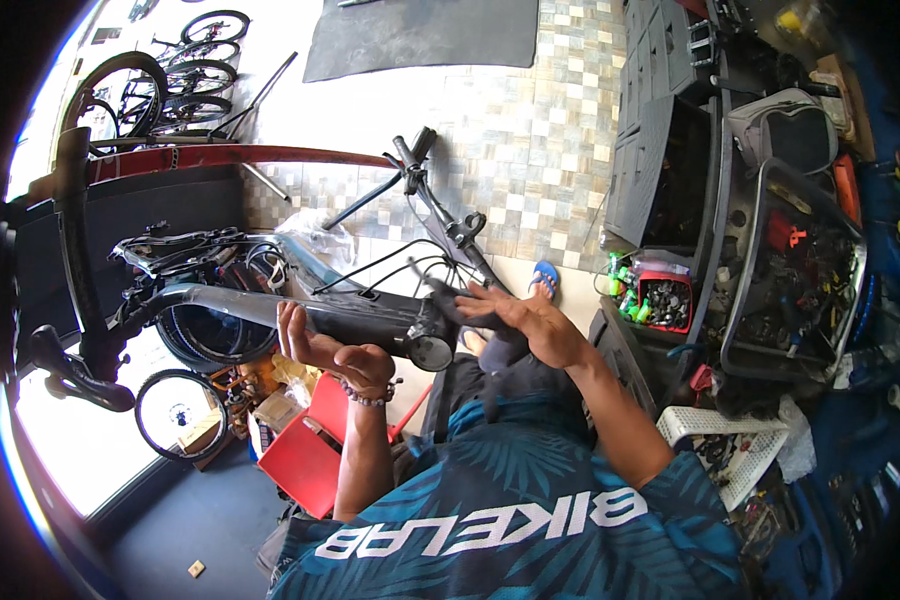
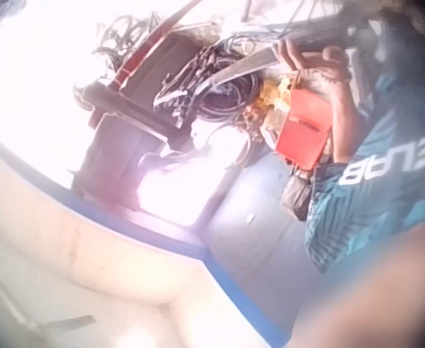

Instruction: The person removes the handlebar from the bicycle frame, wipes the steerer tube with a cloth, and then uses a hammer to tap a part into the head tube. The person also handles a small ring and a long metal rod during the process.

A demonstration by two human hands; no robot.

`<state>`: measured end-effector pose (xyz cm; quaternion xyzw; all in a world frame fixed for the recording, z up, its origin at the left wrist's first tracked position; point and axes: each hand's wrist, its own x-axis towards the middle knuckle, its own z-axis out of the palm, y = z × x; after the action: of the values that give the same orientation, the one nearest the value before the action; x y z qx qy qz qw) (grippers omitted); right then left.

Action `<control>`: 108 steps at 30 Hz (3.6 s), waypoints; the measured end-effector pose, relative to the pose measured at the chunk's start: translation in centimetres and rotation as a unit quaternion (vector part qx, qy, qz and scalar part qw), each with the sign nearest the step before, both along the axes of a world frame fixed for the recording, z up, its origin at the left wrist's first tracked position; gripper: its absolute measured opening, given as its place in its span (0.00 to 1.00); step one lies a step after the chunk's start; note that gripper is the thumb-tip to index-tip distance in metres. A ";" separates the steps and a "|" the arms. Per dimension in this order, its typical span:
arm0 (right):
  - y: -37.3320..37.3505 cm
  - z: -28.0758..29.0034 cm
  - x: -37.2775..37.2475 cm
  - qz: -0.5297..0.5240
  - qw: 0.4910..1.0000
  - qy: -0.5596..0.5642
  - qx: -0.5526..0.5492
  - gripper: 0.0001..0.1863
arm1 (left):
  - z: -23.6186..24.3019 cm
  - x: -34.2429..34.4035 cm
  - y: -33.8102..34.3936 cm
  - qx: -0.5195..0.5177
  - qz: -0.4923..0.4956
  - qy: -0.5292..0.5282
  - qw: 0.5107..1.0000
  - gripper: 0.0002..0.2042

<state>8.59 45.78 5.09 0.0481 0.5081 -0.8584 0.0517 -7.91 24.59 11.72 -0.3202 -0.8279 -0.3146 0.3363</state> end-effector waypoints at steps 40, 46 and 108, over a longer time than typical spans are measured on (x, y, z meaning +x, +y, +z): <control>-6.9 10.8 -15.7 0.255 0.738 0.254 0.571 0.38 | 5.1 -13.0 -9.7 -0.103 -0.011 -0.118 0.988 0.20; -11.2 11.8 -14.2 0.149 0.583 0.347 0.719 0.45 | 5.4 -13.0 -9.6 -0.110 -0.007 -0.119 0.987 0.22; -3.0 7.1 3.0 -0.081 0.991 -0.074 -0.077 0.40 | 5.2 -13.0 -9.4 -0.114 0.020 -0.168 0.979 0.25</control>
<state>11.56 42.74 12.24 0.1488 0.4296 -0.8904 0.0229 -20.96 15.19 16.95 -0.2826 -0.9092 -0.2607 0.1597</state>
